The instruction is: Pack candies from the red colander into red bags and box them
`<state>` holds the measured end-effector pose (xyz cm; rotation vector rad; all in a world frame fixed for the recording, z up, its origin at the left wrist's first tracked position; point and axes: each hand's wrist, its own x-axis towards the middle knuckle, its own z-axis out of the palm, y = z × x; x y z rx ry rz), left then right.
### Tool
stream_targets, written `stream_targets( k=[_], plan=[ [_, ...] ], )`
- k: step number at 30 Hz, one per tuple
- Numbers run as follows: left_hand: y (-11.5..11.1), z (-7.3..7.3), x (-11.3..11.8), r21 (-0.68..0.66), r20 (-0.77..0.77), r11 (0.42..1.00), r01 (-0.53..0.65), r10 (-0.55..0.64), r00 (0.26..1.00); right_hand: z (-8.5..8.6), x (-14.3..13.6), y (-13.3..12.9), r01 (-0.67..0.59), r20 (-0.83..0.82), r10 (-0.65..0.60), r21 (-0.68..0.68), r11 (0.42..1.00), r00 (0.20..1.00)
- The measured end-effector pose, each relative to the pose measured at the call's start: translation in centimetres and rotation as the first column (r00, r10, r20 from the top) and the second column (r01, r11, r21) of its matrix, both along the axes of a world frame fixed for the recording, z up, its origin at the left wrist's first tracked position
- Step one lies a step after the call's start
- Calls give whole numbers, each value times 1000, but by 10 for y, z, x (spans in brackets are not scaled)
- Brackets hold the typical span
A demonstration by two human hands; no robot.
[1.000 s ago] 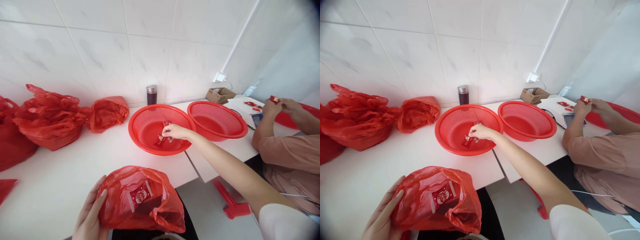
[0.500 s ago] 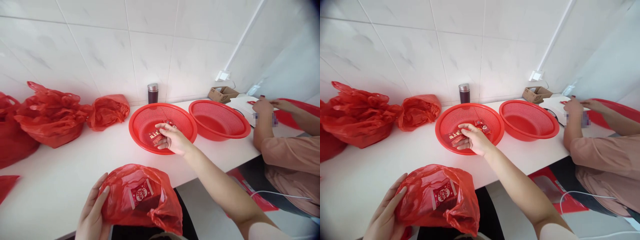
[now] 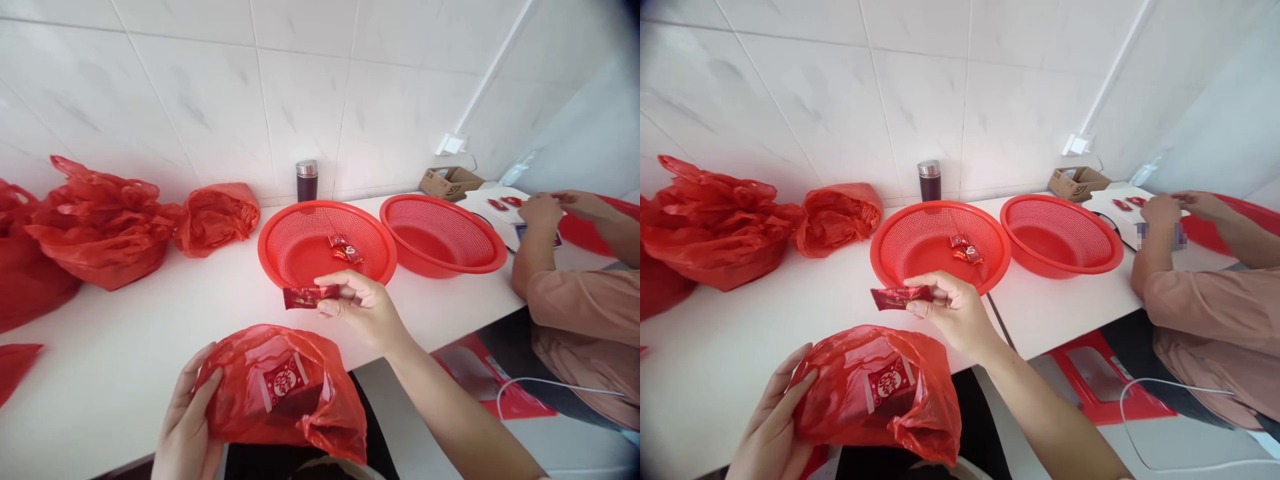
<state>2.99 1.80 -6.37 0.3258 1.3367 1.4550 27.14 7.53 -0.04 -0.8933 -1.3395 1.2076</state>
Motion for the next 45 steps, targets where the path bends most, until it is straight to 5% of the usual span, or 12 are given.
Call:
stream_targets(
  k=[4,7,9,11,13,15,19,21,24,33,40,45],
  plan=[
    [-1,4,6,74,-2,982,176,-177,984,-2,-10,-14,19,151,-75,343,939,986],
    [-1,16,20,135,-15,927,351,-352,936,-9,-22,-23,-96,285,-135,669,737,949],
    [0,24,28,158,-17,900,407,-409,912,-16,-29,-26,-187,349,-133,741,644,928],
    [2,30,33,164,-27,884,439,-440,897,-21,-32,-28,-258,404,-100,737,625,909],
    [3,33,35,173,-54,877,449,-447,893,-23,-31,-29,-279,428,-82,710,646,900],
    [2,34,35,188,-94,872,451,-442,892,-23,-30,-31,-186,384,-99,637,748,918],
    [-1,32,36,205,-333,886,416,-337,881,-18,-33,-38,5,85,-17,133,991,996],
    [-1,32,36,227,-494,874,429,-277,824,-17,-40,-42,-124,-17,123,-104,987,992],
    [-1,31,37,260,-606,833,488,-253,754,-16,-50,-45,-240,-57,233,-233,942,971],
    [-5,24,38,371,-120,837,402,-386,915,-16,-48,-39,-212,-144,181,-251,945,973],
    [-2,43,44,322,-321,773,547,-455,831,-13,-49,-45,-180,-1,184,-215,960,983],
    [-1,49,57,304,-170,814,495,-465,869,-14,-52,-51,-194,75,215,-222,955,974]
  ],
)
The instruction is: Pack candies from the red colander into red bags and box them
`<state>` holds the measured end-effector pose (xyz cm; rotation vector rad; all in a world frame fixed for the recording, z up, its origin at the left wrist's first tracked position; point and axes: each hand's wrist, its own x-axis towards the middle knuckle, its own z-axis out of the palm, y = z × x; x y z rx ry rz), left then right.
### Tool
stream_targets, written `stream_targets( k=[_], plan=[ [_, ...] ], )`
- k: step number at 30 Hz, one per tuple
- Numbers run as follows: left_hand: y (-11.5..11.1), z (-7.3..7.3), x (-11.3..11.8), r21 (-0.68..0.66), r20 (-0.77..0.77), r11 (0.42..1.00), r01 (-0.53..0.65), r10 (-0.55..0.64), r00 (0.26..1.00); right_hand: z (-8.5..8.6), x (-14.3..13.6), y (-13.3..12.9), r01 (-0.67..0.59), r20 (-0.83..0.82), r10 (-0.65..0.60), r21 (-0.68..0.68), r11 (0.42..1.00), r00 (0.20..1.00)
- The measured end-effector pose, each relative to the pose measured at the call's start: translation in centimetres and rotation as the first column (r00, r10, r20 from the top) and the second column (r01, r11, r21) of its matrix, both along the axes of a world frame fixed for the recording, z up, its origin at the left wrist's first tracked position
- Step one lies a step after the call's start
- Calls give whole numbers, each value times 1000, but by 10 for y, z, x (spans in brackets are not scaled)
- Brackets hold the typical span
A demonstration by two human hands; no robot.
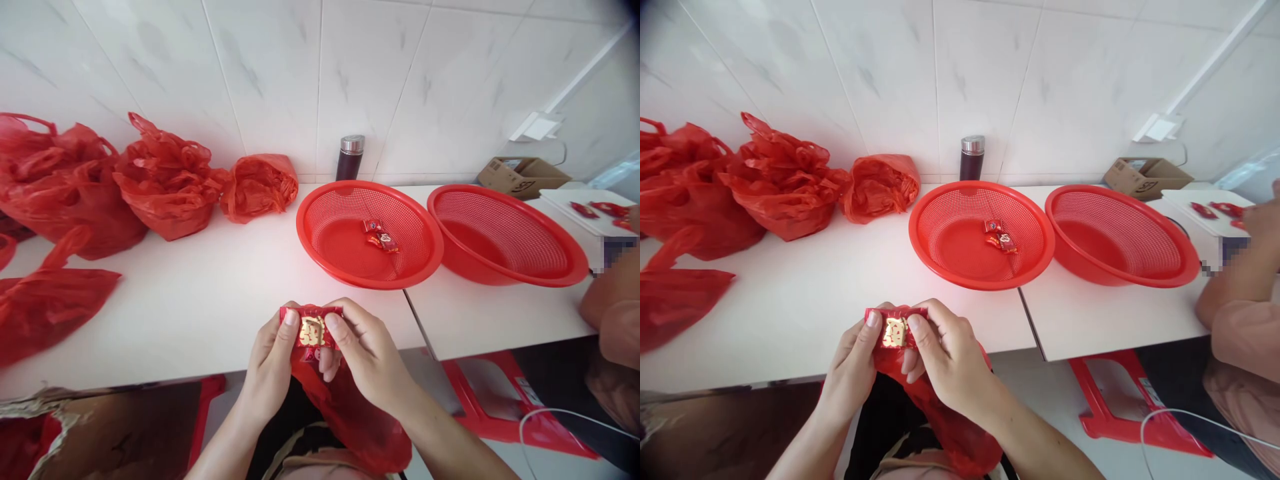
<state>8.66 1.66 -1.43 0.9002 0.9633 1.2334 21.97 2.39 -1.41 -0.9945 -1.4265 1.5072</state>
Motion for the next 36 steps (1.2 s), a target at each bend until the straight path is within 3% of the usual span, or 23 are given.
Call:
stream_targets(
  k=[9,12,15,19,24,27,31,33,34,35,36],
  plan=[
    [2,-13,-6,-102,-18,994,-49,47,999,-5,-2,-3,-32,30,32,5,999,999],
    [4,-21,-12,-96,-53,987,-127,123,991,-4,1,-3,47,112,-57,97,994,992],
    [9,-21,-20,-105,7,976,-192,194,981,-4,7,-6,133,200,-165,163,978,966],
    [11,-7,-27,-150,80,949,-278,292,953,-15,9,-3,-36,361,-52,233,972,931],
    [12,0,-38,-191,81,934,-300,320,944,-39,5,17,-108,603,-183,413,904,776],
    [18,-6,-48,-169,72,899,-405,421,904,-28,10,24,-202,622,-129,434,878,772],
    [27,-14,-60,-107,85,836,-538,547,833,14,35,61,-249,519,-55,496,832,853],
    [30,-17,-63,-63,91,808,-586,589,803,30,55,101,-161,610,-211,497,853,764],
    [31,-18,-64,-48,93,793,-607,609,788,34,65,125,-131,731,-303,472,872,612],
    [32,-20,-65,-43,94,783,-620,621,778,35,76,148,-151,868,-295,379,913,400],
    [32,-22,-65,-46,92,777,-628,630,772,33,85,169,-152,916,-253,311,938,312]
  ],
)
